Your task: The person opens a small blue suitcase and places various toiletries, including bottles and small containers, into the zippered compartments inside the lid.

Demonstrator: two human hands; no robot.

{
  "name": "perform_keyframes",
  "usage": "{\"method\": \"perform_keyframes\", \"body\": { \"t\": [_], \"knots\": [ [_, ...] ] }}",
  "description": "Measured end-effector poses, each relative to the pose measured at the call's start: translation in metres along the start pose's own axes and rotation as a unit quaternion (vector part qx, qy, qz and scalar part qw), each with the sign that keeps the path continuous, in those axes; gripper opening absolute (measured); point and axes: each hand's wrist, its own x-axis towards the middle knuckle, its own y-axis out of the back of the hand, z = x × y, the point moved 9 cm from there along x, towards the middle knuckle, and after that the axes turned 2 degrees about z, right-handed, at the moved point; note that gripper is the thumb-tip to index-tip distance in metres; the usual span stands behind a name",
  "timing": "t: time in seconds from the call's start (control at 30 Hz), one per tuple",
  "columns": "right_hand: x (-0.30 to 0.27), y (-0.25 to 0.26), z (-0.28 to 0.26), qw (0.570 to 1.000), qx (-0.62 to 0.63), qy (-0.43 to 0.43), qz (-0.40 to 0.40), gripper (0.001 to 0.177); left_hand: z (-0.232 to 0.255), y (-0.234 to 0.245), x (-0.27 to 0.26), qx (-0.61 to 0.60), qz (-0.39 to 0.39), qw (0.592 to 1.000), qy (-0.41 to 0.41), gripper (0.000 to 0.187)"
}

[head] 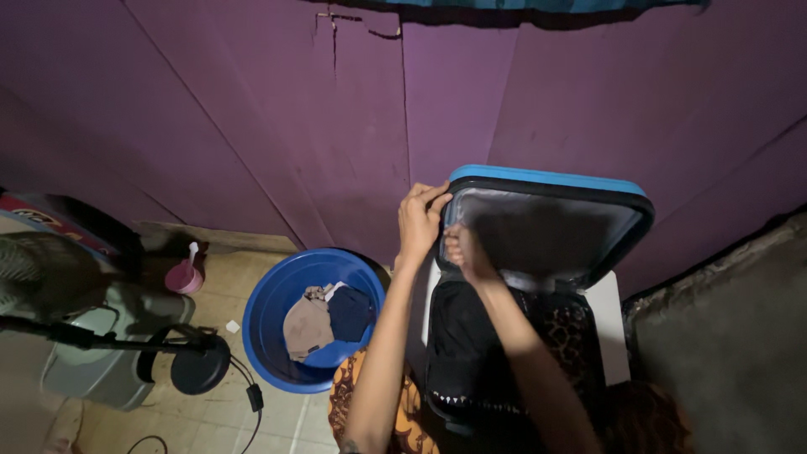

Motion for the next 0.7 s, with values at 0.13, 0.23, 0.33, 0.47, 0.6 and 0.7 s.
{"method": "perform_keyframes", "body": {
  "t": [0.13,0.23,0.33,0.47,0.6,0.7],
  "knots": [
    [-0.009,-0.040,-0.026,0.954,0.124,-0.089,-0.259,0.014,0.000,-0.002,0.000,-0.017,-0.001,1.000,-0.007,0.025],
    [-0.015,-0.036,-0.042,0.946,0.225,-0.070,-0.225,0.022,0.001,-0.002,0.001,-0.019,0.000,1.000,-0.014,0.026],
    [-0.046,-0.049,-0.080,0.956,0.212,0.011,-0.203,0.023,0.003,-0.001,0.000,-0.007,-0.002,1.000,-0.026,0.025],
    [-0.082,-0.068,-0.126,0.972,0.159,0.067,-0.158,0.020,0.009,-0.005,-0.003,0.050,0.009,0.997,-0.054,0.022],
    [-0.123,-0.098,-0.137,0.899,0.333,-0.046,-0.281,0.019,0.014,-0.017,-0.011,0.134,0.013,0.987,-0.088,0.023],
    [-0.135,-0.098,-0.139,0.884,0.384,-0.022,-0.265,0.017,0.022,-0.026,-0.021,0.201,0.039,0.964,-0.168,0.029]
  ]
}}
